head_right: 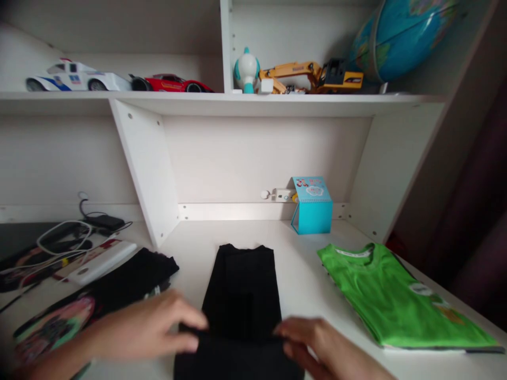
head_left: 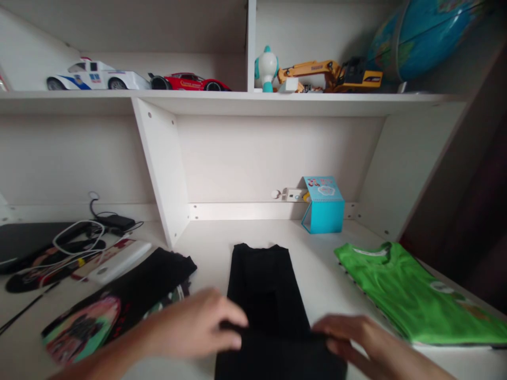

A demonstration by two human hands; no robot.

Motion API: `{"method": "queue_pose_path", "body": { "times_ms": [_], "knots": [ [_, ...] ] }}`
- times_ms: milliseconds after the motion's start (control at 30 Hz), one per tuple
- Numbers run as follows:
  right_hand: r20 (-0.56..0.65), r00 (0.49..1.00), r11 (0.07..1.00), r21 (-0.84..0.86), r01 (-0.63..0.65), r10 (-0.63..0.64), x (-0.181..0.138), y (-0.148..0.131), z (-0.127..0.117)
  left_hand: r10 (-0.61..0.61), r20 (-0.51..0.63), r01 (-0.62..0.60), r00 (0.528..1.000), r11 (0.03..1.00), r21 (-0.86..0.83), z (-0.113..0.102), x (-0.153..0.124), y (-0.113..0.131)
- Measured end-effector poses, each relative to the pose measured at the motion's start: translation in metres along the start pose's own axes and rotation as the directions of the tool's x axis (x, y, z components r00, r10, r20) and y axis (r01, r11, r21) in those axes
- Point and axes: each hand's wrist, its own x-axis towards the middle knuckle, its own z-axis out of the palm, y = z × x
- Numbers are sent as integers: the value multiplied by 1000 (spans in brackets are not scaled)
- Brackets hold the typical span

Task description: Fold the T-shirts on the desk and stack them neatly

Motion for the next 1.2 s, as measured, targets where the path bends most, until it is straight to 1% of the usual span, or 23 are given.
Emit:
{"method": "queue_pose_path", "body": {
  "times_ms": [33, 67, 100, 133, 167, 200, 267, 300, 400, 467, 533, 600, 633, 733, 800, 833, 867, 933, 1000, 1033, 1100, 1133, 1200],
  "knots": [
    [-19, 999, 998, 29, -48, 49, 26, 19, -4, -9, 119, 22, 993, 993, -112, -14, 26, -18],
    [-10, 996, 995, 48, -84, 84, 54, 38, -5, -38, 136, 63, 990, 981, -185, -22, 53, -40],
    [39, 993, 993, 48, -109, 108, 82, 58, -3, -81, 138, 112, 987, 965, -238, -26, 78, -62],
    [64, 984, 986, 12, -166, 165, 107, 76, 0, -149, 142, 186, 979, 938, -294, -24, 100, -85],
    [63, 976, 979, -14, -206, 206, 129, 93, 6, -232, 161, 276, 959, 891, -360, -18, 119, -107],
    [75, 969, 972, -33, -232, 234, 146, 107, 12, -288, 205, 350, 936, 838, -419, -11, 133, -126],
    [86, 958, 961, -62, -269, 273, 168, 129, 22, -306, 240, 385, 921, 804, -453, 3, 149, -156],
    [94, 955, 959, -70, -275, 281, 174, 138, 24, -292, 245, 377, 924, 800, -467, 7, 152, -166],
    [94, 955, 958, -86, -275, 283, 182, 154, 25, -213, 227, 301, 950, 810, -504, 5, 153, -183],
    [78, 955, 955, -108, -277, 286, 187, 160, 24, -211, 194, 275, 958, 869, -412, 0, 155, -190],
    [62, 950, 945, -149, -293, 305, 193, 166, 29, -272, 143, 300, 951, 926, -231, 1, 159, -195],
    [46, 939, 925, -196, -325, 340, 197, 169, 40, -334, 88, 342, 938, 935, -93, 11, 163, -197],
    [36, 933, 914, -215, -344, 359, 197, 171, 46, -353, 64, 356, 934, 932, -67, 18, 164, -198],
    [1, 912, 883, -248, -397, 411, 194, 170, 62, -374, -8, 373, 927, 926, -50, 37, 162, -195],
    [-24, 904, 873, -251, -419, 427, 190, 165, 63, -377, -38, 374, 926, 926, -55, 41, 159, -191],
    [-37, 904, 873, -249, -420, 425, 189, 161, 59, -369, -36, 367, 929, 929, -58, 39, 158, -188],
    [-53, 909, 877, -244, -414, 414, 188, 156, 52, -354, -28, 351, 935, 934, -62, 33, 158, -184],
    [-100, 924, 896, -226, -383, 370, 187, 142, 29, -299, -24, 296, 954, 952, -75, 13, 158, -171],
    [-178, 934, 917, -205, -343, 310, 181, 122, -5, -208, -110, 198, 972, 975, -99, -17, 157, -152],
    [-226, 932, 924, -195, -328, 283, 176, 109, -23, -159, -189, 139, 969, 984, -112, -34, 154, -140],
    [-343, 916, 942, -183, -281, 206, 160, 80, -55, -69, -343, 26, 937, 991, -129, -66, 146, -113],
    [-405, 903, 953, -186, -238, 146, 150, 64, -67, -37, -390, -14, 920, 992, -129, -78, 140, -100],
    [-480, 877, 968, -215, -130, 12, 126, 32, -77, 13, -418, -68, 908, 991, -117, -92, 126, -79]
  ]
}}
